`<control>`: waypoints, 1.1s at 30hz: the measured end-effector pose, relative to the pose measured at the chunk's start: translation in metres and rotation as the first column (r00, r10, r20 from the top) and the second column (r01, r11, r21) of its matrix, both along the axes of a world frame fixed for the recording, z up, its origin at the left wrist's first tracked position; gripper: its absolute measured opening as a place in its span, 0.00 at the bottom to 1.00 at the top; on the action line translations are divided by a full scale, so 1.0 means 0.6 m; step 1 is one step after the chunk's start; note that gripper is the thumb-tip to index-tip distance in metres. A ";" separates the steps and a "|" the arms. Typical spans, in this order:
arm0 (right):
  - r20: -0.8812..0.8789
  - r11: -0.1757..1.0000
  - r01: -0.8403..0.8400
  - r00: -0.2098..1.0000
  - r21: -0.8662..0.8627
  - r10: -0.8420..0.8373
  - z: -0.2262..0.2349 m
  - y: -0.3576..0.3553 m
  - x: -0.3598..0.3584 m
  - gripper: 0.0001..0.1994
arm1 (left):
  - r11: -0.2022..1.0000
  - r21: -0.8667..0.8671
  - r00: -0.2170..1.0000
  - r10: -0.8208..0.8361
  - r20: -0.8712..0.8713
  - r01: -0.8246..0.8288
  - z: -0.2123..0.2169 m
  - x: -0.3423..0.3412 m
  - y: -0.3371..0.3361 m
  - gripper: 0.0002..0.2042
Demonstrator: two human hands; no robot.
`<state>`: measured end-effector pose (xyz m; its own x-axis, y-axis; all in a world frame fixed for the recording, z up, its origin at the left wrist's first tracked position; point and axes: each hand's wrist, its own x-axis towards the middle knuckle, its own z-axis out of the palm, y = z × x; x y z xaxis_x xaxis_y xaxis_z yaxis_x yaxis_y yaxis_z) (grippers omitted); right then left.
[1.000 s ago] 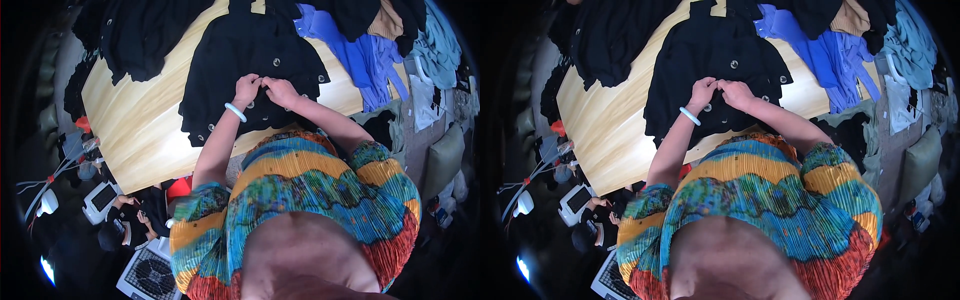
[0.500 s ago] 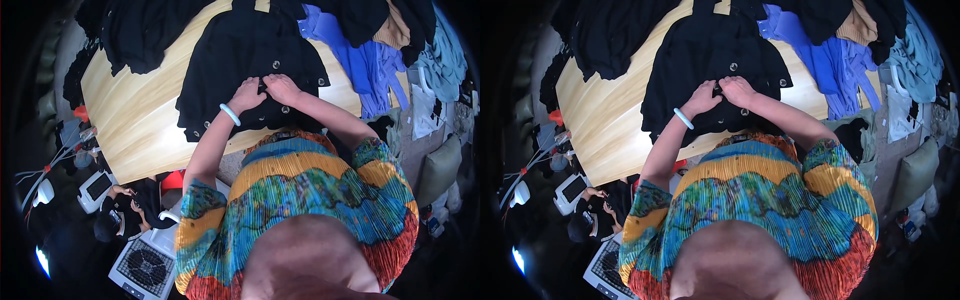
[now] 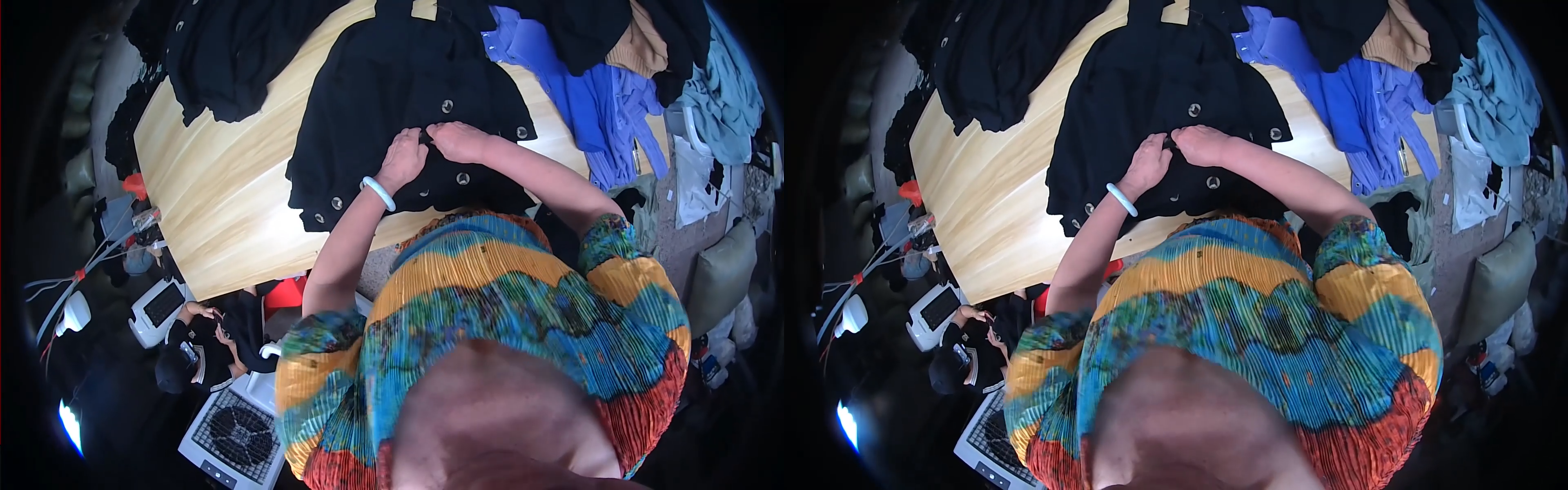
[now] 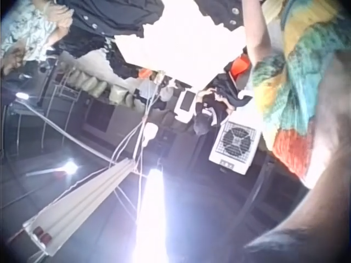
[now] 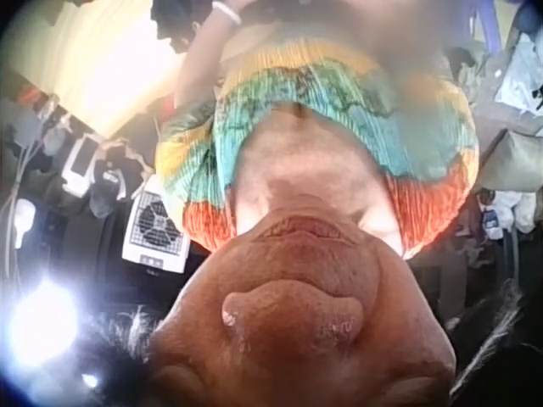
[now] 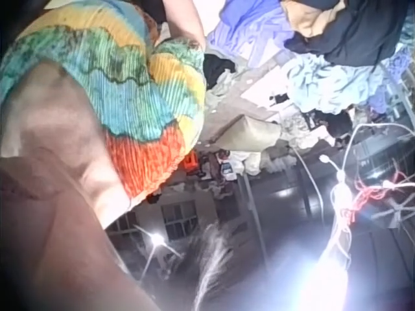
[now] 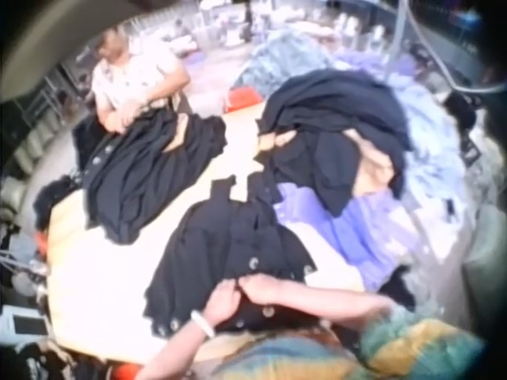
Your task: The recorder is inspecting and sorting black fabric pieces with metal grommets on a manufacturing table.
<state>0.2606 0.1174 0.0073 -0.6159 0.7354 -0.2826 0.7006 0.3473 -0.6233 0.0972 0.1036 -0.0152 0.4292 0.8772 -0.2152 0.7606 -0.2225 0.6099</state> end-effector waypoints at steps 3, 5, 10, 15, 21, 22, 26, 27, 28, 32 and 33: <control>-0.013 0.999 0.031 0.999 -0.033 -0.031 -0.017 0.006 0.009 0.09 | 0.999 -0.028 0.999 0.019 0.047 -0.018 -0.001 0.003 0.006 0.15; -0.027 0.998 0.026 0.999 -0.052 -0.028 -0.011 0.008 0.009 0.08 | 0.999 -0.008 0.991 0.037 0.129 -0.036 0.000 -0.005 0.004 0.14; -0.213 0.972 -0.079 0.977 -0.223 0.031 -0.009 0.021 0.031 0.07 | 0.985 -0.162 0.984 -0.024 0.179 0.054 0.009 -0.016 0.013 0.12; -0.206 0.889 -0.057 0.978 -0.453 -0.042 -0.025 0.032 0.046 0.14 | 0.937 -0.330 0.971 -0.040 0.235 0.118 0.011 -0.017 0.026 0.09; -0.162 0.978 -0.003 0.986 -0.207 -0.031 -0.023 0.009 0.094 0.17 | 0.937 -0.330 0.989 -0.072 0.133 0.112 0.038 0.008 0.042 0.09; -0.116 0.978 -0.033 0.993 -0.205 0.009 -0.022 0.006 0.110 0.17 | 0.988 -0.151 0.999 -0.007 0.042 0.013 0.045 0.023 0.042 0.08; 0.062 0.985 -0.015 0.998 -0.172 0.026 -0.016 -0.010 0.141 0.13 | 0.931 0.356 0.978 -0.001 -0.210 0.077 0.040 0.094 0.057 0.17; 0.074 0.991 0.022 0.997 -0.130 -0.013 -0.014 -0.017 0.142 0.12 | 0.950 0.278 0.936 -0.039 -0.351 0.143 0.042 0.113 0.058 0.19; 0.086 0.996 0.052 0.995 -0.068 -0.046 -0.011 -0.022 0.139 0.09 | 0.948 0.275 0.928 -0.048 -0.370 0.160 0.032 0.126 0.056 0.19; -0.058 0.975 0.183 0.983 0.128 -0.177 -0.034 -0.035 0.128 0.07 | 0.969 0.234 0.948 0.001 -0.319 0.077 -0.006 0.127 0.059 0.13; -0.060 0.974 0.187 0.982 0.128 -0.181 -0.034 -0.034 0.125 0.07 | 0.973 0.231 0.986 0.022 -0.164 0.017 -0.011 0.118 0.062 0.12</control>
<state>0.3354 0.0970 -0.0129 -0.4772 0.8660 -0.1490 0.7308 0.2970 -0.6146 0.1679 0.1409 -0.0218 0.4024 0.9124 -0.0744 0.8470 -0.3403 0.4085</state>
